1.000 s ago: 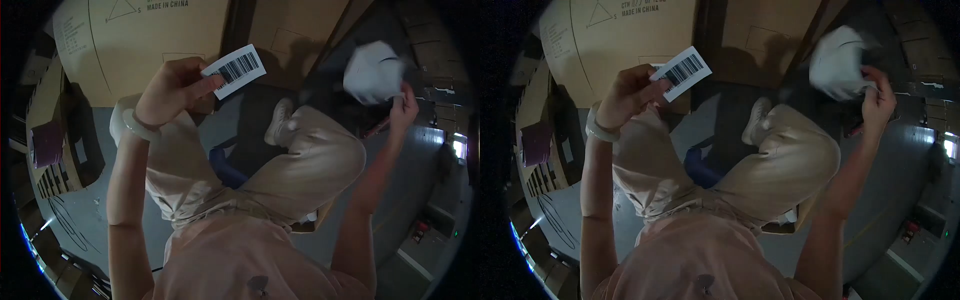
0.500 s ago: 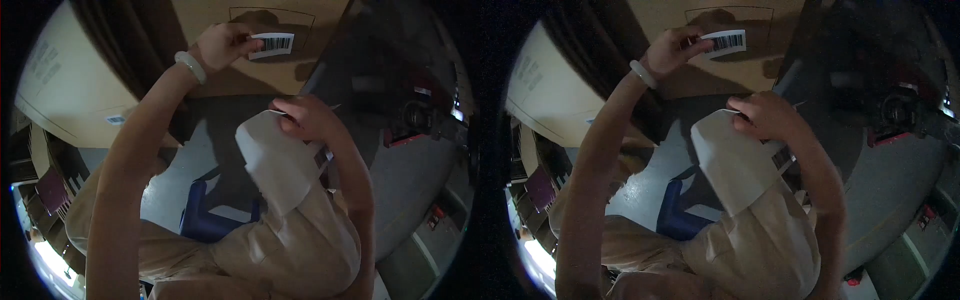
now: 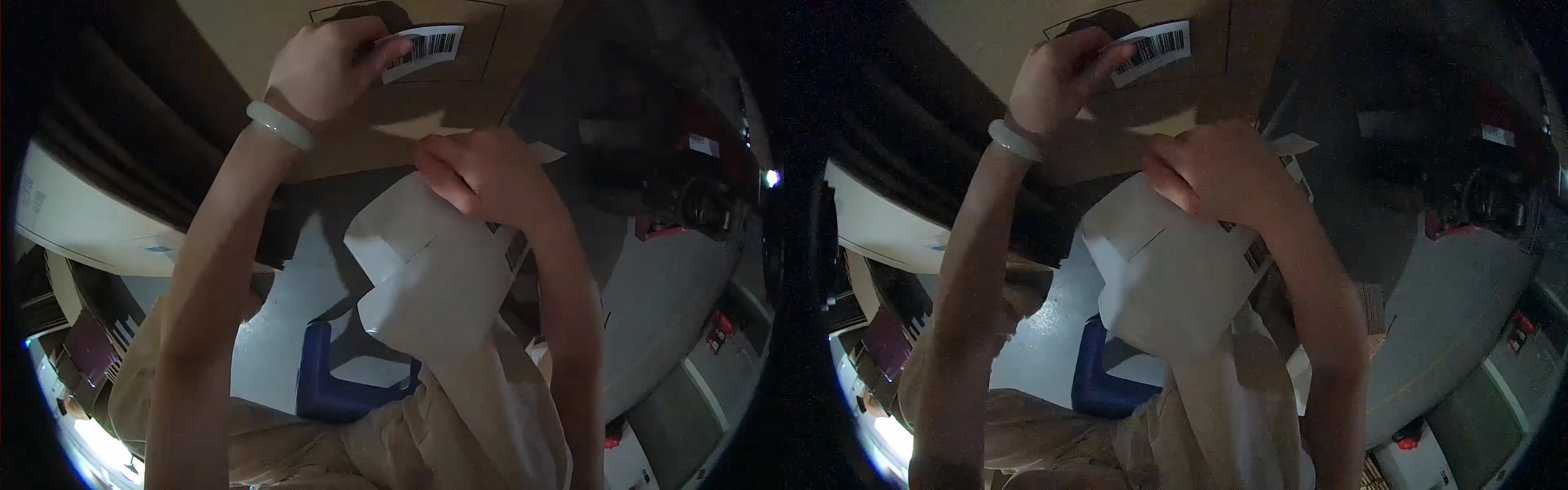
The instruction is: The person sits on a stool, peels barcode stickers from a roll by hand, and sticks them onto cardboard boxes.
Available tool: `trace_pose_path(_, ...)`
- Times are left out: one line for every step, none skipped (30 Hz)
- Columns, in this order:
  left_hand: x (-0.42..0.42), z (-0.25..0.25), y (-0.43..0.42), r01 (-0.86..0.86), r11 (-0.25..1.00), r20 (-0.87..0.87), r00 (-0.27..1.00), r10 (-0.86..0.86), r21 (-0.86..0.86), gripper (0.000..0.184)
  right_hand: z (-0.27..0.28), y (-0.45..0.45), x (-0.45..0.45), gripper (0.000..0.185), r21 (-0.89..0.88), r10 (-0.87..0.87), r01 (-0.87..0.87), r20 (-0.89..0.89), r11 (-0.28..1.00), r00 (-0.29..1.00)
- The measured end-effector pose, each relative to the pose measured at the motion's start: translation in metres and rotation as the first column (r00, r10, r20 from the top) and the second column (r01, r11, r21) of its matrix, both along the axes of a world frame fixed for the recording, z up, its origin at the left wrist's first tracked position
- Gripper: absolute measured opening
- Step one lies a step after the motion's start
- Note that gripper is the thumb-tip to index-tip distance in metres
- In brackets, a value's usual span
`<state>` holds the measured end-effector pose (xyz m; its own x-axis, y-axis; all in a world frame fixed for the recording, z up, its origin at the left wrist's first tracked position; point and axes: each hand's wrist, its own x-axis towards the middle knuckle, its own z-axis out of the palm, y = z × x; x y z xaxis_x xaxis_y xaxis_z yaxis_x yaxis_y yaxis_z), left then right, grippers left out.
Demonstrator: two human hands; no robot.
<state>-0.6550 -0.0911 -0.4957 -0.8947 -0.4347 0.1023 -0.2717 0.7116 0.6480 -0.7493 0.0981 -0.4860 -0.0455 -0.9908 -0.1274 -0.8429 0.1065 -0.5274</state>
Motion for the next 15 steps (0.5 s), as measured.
trace_pose_path(0.002,0.002,-0.001,-0.028,0.999,0.039,0.999,0.028,-0.019,0.031,0.003,-0.003,0.002,0.017,-0.001,0.001,-0.001,-0.004,1.000,1.000)
trace_pose_path(0.003,0.003,-0.001,-0.027,0.999,0.037,0.999,0.028,-0.017,0.031,0.005,-0.005,0.003,0.024,-0.035,-0.053,0.052,-0.018,0.998,0.998)
trace_pose_path(0.003,0.003,0.000,-0.054,0.995,0.042,0.997,0.057,-0.079,0.031,0.006,-0.007,0.003,0.034,-0.068,-0.106,0.104,-0.029,0.992,0.994)
trace_pose_path(0.003,0.003,0.001,-0.080,0.987,0.045,0.995,0.087,-0.141,0.030,0.006,-0.008,0.001,0.034,-0.065,-0.106,0.104,-0.029,0.992,0.994)
trace_pose_path(0.003,0.003,0.003,-0.080,0.987,0.046,0.995,0.087,-0.138,0.030,0.006,-0.008,-0.002,0.044,-0.094,-0.134,0.131,-0.031,0.987,0.990)
trace_pose_path(0.003,0.004,0.004,-0.100,0.985,0.050,0.993,0.108,-0.137,0.030,0.006,-0.009,-0.004,0.054,-0.126,-0.162,0.157,-0.031,0.979,0.986)
trace_pose_path(0.003,0.004,0.004,-0.118,0.984,0.053,0.991,0.127,-0.137,0.030,0.004,-0.010,-0.005,0.054,-0.124,-0.163,0.158,-0.031,0.980,0.986)
trace_pose_path(0.003,0.004,0.004,-0.118,0.984,0.054,0.991,0.126,-0.134,0.030,0.003,-0.011,-0.006,0.059,-0.173,-0.185,0.178,-0.030,0.969,0.982)
trace_pose_path(0.003,0.004,0.004,-0.117,0.982,0.049,0.991,0.126,-0.149,0.029,0.002,-0.011,-0.007,0.064,-0.220,-0.207,0.195,-0.029,0.956,0.978)
trace_pose_path(0.003,0.003,0.004,-0.117,0.979,0.043,0.991,0.126,-0.164,0.029,0.002,-0.011,-0.008,0.064,-0.217,-0.206,0.195,-0.031,0.956,0.978)
trace_pose_path(0.003,0.001,0.004,-0.119,0.980,0.043,0.991,0.127,-0.160,0.029,0.003,-0.012,-0.009,0.065,-0.212,-0.210,0.197,-0.042,0.957,0.977)
trace_pose_path(0.004,-0.001,0.003,-0.115,0.976,0.009,0.993,0.118,-0.184,0.029,0.004,-0.013,-0.010,0.067,-0.208,-0.214,0.199,-0.053,0.958,0.975)
trace_pose_path(0.004,-0.001,0.002,-0.111,0.972,-0.024,0.994,0.108,-0.208,0.028,0.006,-0.013,-0.011,0.067,-0.206,-0.214,0.199,-0.054,0.958,0.975)
trace_pose_path(0.006,0.000,0.002,-0.110,0.972,-0.024,0.994,0.107,-0.206,0.028,0.008,-0.012,-0.012,0.068,-0.162,-0.236,0.229,-0.028,0.960,0.971)
trace_pose_path(0.008,0.006,0.001,-0.065,0.991,-0.032,0.998,0.062,-0.118,0.027,0.009,-0.010,-0.013,0.068,-0.118,-0.261,0.259,-0.003,0.959,0.965)
